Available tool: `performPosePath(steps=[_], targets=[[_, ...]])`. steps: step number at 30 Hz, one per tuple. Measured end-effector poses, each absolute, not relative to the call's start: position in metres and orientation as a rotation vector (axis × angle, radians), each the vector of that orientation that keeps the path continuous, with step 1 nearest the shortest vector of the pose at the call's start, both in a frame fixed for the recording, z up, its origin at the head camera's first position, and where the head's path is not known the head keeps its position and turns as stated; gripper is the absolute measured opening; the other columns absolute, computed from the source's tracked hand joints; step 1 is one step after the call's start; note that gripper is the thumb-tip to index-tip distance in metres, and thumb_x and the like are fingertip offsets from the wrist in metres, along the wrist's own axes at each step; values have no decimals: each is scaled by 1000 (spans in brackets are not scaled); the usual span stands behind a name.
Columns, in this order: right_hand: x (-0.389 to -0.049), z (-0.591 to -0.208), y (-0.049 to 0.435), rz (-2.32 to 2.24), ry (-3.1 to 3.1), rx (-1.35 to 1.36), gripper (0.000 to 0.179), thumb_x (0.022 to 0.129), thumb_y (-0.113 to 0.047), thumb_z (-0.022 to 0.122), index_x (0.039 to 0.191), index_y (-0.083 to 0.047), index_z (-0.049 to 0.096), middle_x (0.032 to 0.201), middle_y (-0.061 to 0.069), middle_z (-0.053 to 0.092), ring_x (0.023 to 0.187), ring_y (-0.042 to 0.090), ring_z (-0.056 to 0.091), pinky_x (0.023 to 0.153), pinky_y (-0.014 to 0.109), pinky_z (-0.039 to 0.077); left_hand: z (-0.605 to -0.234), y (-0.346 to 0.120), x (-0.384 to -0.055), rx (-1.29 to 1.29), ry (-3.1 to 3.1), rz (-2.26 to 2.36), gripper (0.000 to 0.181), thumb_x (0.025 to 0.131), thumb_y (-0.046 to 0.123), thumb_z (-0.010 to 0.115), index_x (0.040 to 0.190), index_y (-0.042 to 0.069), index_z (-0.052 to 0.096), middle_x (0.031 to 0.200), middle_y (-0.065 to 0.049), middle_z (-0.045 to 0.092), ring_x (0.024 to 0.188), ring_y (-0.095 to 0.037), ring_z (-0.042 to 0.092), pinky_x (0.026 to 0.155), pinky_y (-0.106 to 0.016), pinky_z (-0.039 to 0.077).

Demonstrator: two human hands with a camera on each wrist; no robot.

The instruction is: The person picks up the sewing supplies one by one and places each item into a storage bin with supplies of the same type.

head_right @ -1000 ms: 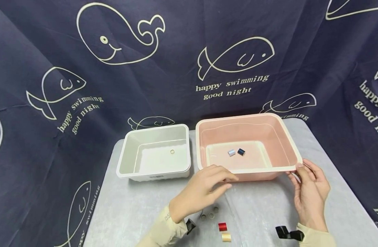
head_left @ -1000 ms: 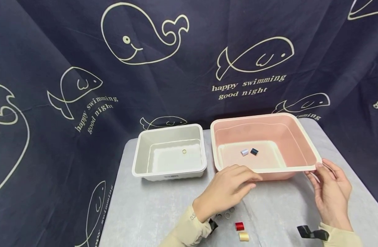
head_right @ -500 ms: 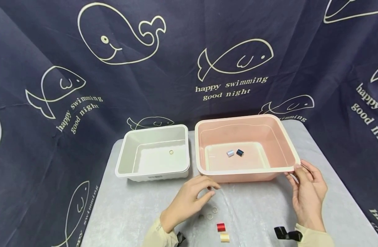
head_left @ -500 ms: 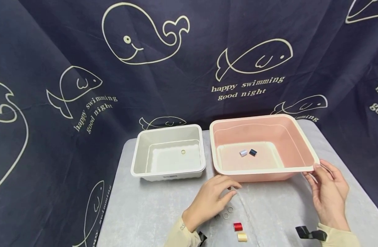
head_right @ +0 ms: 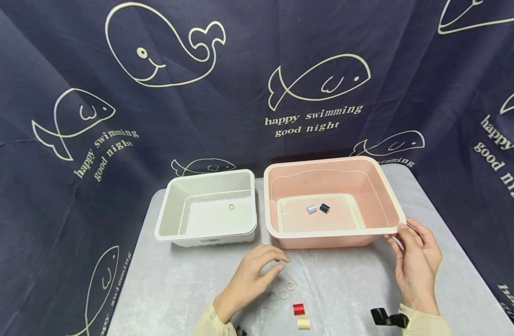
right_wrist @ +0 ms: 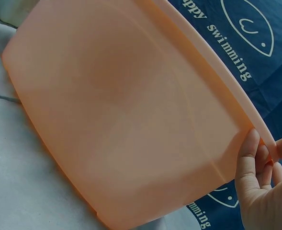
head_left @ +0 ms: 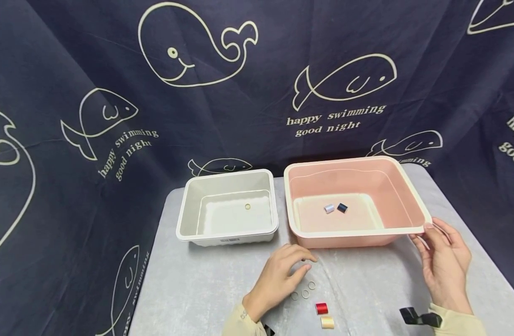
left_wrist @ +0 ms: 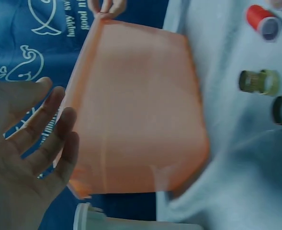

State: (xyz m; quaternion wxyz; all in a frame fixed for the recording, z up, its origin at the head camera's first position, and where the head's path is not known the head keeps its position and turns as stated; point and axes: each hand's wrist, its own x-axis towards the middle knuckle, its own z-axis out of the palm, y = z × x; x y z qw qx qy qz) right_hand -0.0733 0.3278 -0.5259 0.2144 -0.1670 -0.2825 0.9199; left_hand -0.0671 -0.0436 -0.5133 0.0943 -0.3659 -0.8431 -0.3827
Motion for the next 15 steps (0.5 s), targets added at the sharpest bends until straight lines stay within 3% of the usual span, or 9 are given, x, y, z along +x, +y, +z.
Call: performPosePath(steps=[15], targets=[[-74,-527,327,2547,-794,-460,29,97,18,54,121,4,64,103,18,76,83,28,79,72,38,65,-554,-54,-55,-1170,-2483,-1017,20,96,12,72,111,25,73,114,16,71,110,-1,64,98,-15,47]])
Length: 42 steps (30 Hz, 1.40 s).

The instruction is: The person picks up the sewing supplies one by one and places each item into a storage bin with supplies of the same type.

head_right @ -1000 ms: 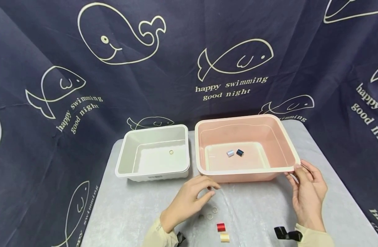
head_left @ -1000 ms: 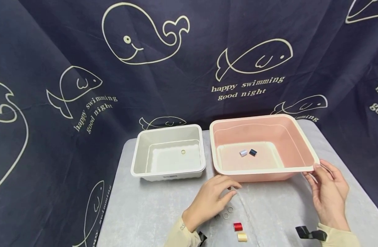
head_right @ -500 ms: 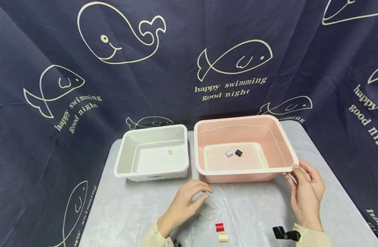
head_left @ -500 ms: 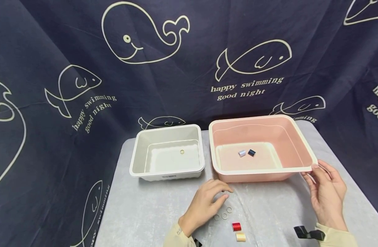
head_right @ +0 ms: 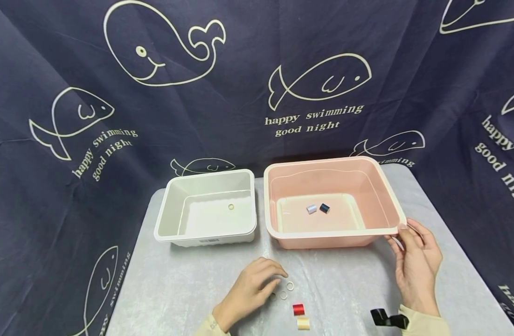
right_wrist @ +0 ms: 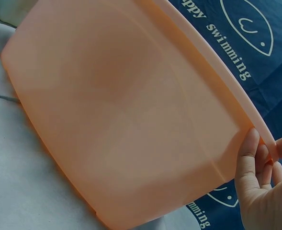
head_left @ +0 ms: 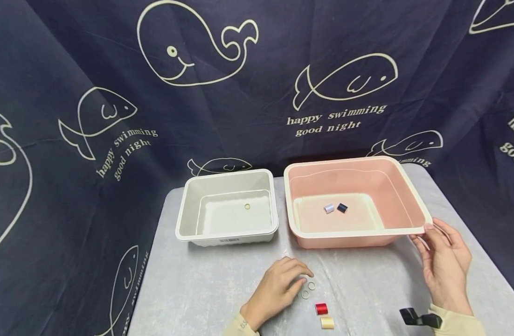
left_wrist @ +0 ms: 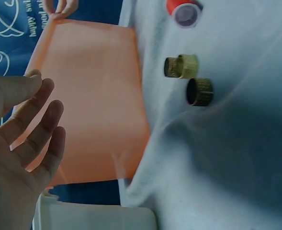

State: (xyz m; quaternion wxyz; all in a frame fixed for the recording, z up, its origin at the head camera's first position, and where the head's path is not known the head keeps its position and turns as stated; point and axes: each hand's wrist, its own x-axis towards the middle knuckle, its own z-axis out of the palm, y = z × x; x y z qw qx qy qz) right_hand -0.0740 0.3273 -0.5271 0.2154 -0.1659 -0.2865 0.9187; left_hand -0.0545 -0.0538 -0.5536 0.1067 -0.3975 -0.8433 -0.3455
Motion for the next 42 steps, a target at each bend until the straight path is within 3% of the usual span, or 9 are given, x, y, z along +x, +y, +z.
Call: performPosePath(steps=[7,14,30,42], targets=[[-74,-527,327,2541,-806,-460,29,97,18,55,121,4,64,103,18,75,83,28,79,72,37,65,-566,-47,-52,-1230,-2546,-914,15,100,19,70,112,28,72,114,18,70,110,2,62,95,-15,47],[-74,-525,326,2536,-822,-450,32,96,17,58,124,3,63,105,17,74,86,27,79,75,37,64,-573,-42,-51,-1295,-2552,-783,22,96,19,74,115,31,71,114,19,70,103,2,62,88,-12,45],[-72,-526,325,2532,-833,-508,31,96,16,58,123,1,63,105,15,73,86,26,79,75,36,64,-588,-33,-41,-1401,-2618,-687,21,95,24,75,115,28,70,113,17,70,107,0,63,100,-15,46],[-70,-529,325,2532,-810,-493,33,97,17,56,125,2,64,109,14,73,89,27,79,77,36,64,-592,-30,-36,-1429,-2765,-626,25,98,29,72,123,30,70,120,18,68,108,3,60,98,-14,46]])
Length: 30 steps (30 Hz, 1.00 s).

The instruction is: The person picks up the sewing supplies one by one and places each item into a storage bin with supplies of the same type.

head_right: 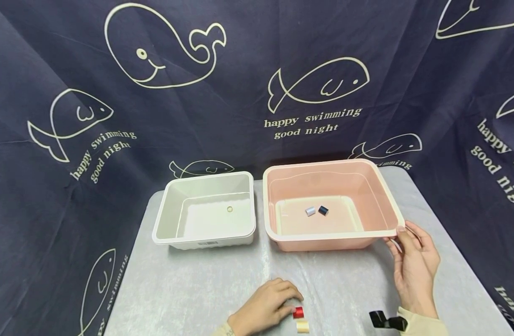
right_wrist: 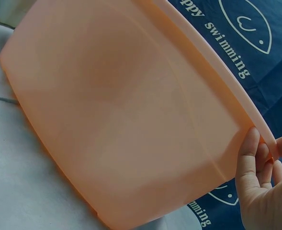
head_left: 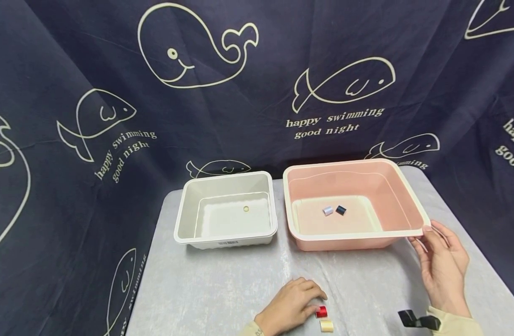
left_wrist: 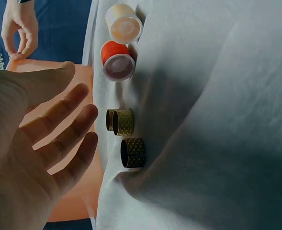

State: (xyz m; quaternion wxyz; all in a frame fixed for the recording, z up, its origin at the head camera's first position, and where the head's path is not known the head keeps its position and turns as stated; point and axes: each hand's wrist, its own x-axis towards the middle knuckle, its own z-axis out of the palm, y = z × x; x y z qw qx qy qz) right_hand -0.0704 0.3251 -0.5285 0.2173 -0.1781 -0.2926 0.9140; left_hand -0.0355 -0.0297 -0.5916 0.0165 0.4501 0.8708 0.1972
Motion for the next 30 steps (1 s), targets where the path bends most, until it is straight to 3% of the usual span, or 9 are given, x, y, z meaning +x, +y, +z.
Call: performPosePath(steps=[30], targets=[[-71,-529,326,2551,-803,-478,29,97,16,56,121,2,65,105,15,74,84,26,78,75,35,65,-606,-28,-34,1443,2708,513,21,97,28,73,118,32,71,114,19,69,111,3,62,95,-15,48]])
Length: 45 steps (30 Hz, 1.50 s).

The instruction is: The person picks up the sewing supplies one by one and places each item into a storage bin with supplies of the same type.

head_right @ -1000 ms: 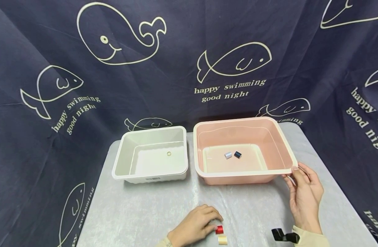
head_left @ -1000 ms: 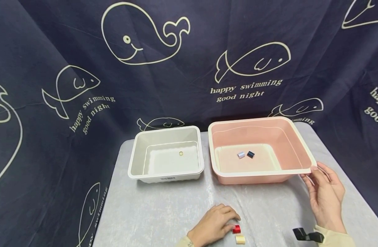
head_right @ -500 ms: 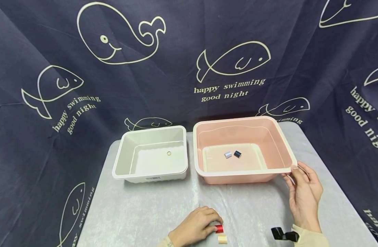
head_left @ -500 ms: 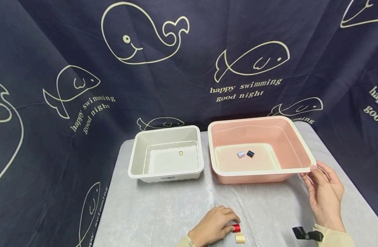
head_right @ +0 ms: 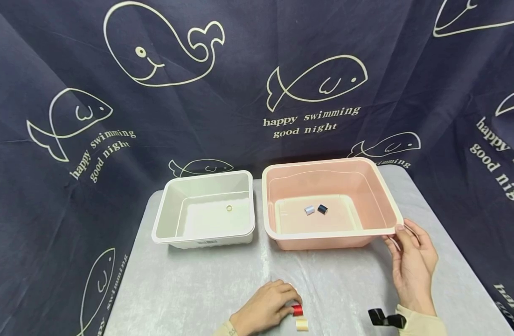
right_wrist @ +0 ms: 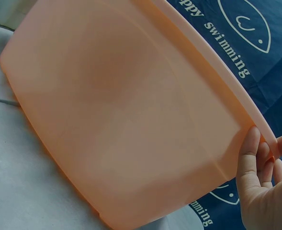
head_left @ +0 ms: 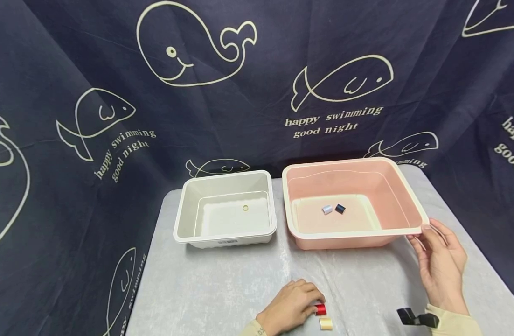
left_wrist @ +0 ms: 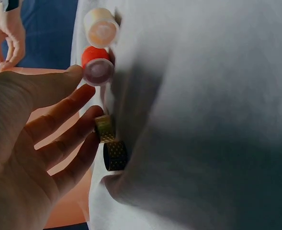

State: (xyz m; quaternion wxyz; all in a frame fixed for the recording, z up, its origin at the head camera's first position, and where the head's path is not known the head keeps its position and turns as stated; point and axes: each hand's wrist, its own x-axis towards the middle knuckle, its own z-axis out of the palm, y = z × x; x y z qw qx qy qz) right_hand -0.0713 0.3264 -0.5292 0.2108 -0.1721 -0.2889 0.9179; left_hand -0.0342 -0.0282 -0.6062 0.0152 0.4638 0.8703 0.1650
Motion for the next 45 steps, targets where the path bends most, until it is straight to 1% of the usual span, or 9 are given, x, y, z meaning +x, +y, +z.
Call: performPosePath(steps=[8,13,18,25,29,32,36,39,45], targets=[[-72,-529,327,2541,-814,-496,30,98,15,57,123,1,64,106,15,74,86,26,78,76,35,64,-605,-27,-36,1450,2714,450,18,98,30,72,115,33,73,110,20,69,109,2,62,94,-16,48],[-72,-529,327,2546,-809,-495,30,98,16,56,122,1,65,106,15,74,85,25,77,75,35,65,-602,-27,-36,1510,2702,397,14,98,38,71,111,35,74,106,22,68,102,4,60,89,-13,45],[-72,-529,327,2557,-803,-483,30,98,16,56,122,1,64,106,15,74,84,26,77,75,36,65,-598,-26,-35,1524,2674,317,20,95,44,73,113,35,74,107,22,69,102,3,60,85,-14,43],[-71,-529,327,2545,-828,-489,31,98,14,57,125,0,64,105,14,72,84,25,77,77,35,64,-592,-23,-35,1459,2625,248,29,91,42,78,119,36,75,111,21,69,107,1,60,87,-17,45],[-70,-529,327,2555,-817,-484,31,98,14,57,124,0,64,106,14,72,84,25,77,77,35,65,-589,-20,-34,1477,2616,174,27,90,42,79,117,37,75,108,21,68,106,0,60,86,-20,47],[-70,-529,327,2560,-813,-487,30,98,15,57,124,0,64,105,14,72,83,25,77,77,35,64,-587,-19,-33,1507,2612,128,24,91,41,79,114,38,76,105,21,68,105,-1,60,88,-24,50],[-70,-530,328,2554,-825,-492,31,98,13,58,124,-1,65,107,14,71,84,25,77,79,34,64,-586,-19,-32,1524,2610,121,20,90,39,80,110,38,75,101,22,68,99,0,60,84,-20,45],[-70,-529,328,2552,-827,-487,31,98,13,59,126,-1,65,109,13,71,86,25,77,80,34,64,-586,-19,-32,1533,2614,120,19,88,37,81,106,39,75,96,24,67,93,2,57,77,-17,39],[-70,-530,328,2548,-821,-486,32,98,13,59,126,-1,65,110,13,72,88,25,77,80,35,64,-584,-18,-33,1529,2603,110,18,87,36,81,103,39,75,91,23,63,90,2,56,77,-17,39]])
